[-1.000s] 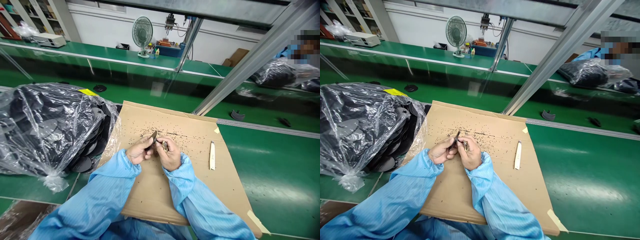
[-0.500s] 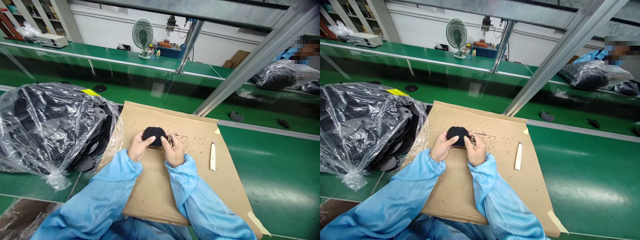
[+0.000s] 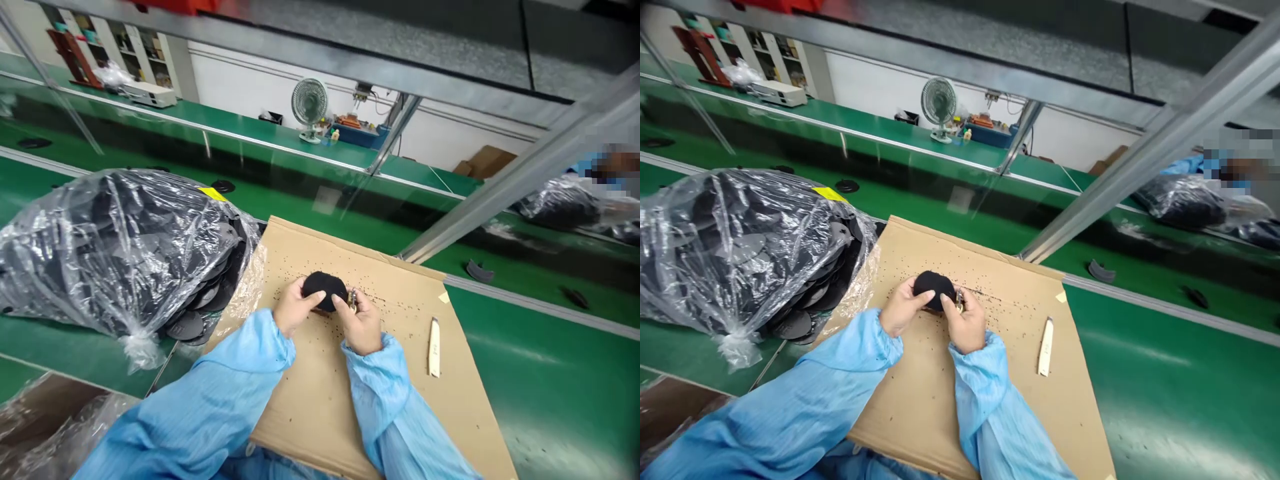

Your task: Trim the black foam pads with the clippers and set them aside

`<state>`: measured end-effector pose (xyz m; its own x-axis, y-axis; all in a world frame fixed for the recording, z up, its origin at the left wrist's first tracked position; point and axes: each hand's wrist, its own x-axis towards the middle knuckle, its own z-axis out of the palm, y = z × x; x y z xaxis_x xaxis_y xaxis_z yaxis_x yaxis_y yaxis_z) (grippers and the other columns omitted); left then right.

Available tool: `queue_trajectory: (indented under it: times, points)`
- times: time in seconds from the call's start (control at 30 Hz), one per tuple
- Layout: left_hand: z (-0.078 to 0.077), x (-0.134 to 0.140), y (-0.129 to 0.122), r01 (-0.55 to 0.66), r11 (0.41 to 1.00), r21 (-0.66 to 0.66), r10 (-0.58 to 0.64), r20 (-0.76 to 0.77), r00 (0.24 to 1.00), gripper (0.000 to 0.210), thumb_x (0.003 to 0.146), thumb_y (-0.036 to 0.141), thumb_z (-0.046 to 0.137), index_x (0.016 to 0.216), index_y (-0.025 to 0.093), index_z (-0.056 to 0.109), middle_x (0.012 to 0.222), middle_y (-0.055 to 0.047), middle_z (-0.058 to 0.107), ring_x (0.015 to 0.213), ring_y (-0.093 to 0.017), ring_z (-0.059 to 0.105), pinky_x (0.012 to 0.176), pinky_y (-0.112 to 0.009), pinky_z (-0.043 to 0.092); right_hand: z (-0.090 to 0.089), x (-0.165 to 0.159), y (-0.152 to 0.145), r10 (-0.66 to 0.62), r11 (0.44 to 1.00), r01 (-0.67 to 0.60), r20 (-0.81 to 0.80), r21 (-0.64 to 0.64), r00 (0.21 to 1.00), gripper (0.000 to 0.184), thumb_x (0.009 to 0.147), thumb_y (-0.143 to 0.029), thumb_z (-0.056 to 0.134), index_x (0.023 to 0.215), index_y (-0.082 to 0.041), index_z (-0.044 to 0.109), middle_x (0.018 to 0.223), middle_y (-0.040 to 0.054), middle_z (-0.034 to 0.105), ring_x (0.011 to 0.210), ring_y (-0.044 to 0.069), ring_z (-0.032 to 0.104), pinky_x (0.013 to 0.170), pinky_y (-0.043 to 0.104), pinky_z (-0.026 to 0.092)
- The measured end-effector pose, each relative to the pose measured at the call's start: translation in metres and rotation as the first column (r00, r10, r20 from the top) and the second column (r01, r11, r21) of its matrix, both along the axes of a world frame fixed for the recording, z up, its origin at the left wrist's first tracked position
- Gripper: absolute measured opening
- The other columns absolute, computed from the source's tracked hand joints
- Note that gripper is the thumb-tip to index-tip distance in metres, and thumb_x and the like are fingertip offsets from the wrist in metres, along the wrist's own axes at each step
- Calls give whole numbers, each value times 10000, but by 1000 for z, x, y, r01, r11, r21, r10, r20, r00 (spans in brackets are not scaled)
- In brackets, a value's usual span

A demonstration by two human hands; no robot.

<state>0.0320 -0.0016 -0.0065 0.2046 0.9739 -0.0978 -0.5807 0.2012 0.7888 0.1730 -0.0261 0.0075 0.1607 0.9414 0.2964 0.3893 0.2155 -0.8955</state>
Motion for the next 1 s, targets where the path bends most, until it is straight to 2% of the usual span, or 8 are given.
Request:
queue_trajectory:
  times: [0.1,0.2,0.37,0.47,0.57,0.67,0.87,1.0]
  points:
    - [3,1,2,-84,995,-45,81,-63,995,453,654,278,781,1026,139,564,967,-76,653,864,-169,629,795,-332,514,6,9,20,-40,998,41,27,-42,999,342,731,-462,662,894,-163,625,750,25,638,668,172,571,667,314,491]
    - [6,1,5,-159,982,-100,150,-93,984,463,657,275,777,1022,147,522,913,-41,591,729,-117,596,681,-288,516,23,22,58,-87,995,93,177,-25,980,345,699,-478,642,850,-168,642,708,28,635,644,187,568,653,333,484]
    - [9,1,3,-118,988,-103,111,-77,991,477,665,294,770,1024,148,492,856,-5,543,659,-89,567,625,-257,496,61,37,150,-224,950,78,487,302,844,180,676,-380,637,734,-209,631,770,86,638,750,245,576,742,402,463]
    - [12,0,1,-70,991,-117,60,-87,994,497,672,314,762,1045,147,480,837,-1,548,650,-96,572,597,-251,485,79,29,196,-231,924,29,493,382,839,183,682,-393,663,690,-229,583,785,89,620,814,251,565,792,408,455]
    - [13,-2,1,-48,990,-136,35,-91,995,488,679,329,755,1040,146,482,828,0,555,640,-97,575,581,-247,476,85,3,212,-162,923,-50,502,382,849,217,691,-417,680,755,-226,599,860,92,635,887,257,565,840,419,459]
    - [11,-1,3,-32,990,-140,18,-96,995,477,675,349,754,1016,139,495,813,-2,558,634,-96,565,561,-243,465,78,-25,188,-67,937,-134,541,323,839,219,735,-372,630,856,-191,653,899,103,663,849,255,603,816,430,483]
    - [7,1,4,3,992,-129,-9,-43,999,479,645,412,767,948,131,524,712,11,557,578,-90,527,558,-249,434,55,-30,75,174,970,-238,540,50,823,265,822,-367,544,981,-186,654,870,65,691,795,217,648,746,358,518]
    - [12,-3,2,0,993,-115,-6,-53,999,474,626,419,778,924,135,542,724,4,568,612,-98,544,589,-253,433,32,-10,15,98,990,-129,369,60,924,235,816,-383,599,955,-199,643,866,55,677,777,196,628,713,324,509]
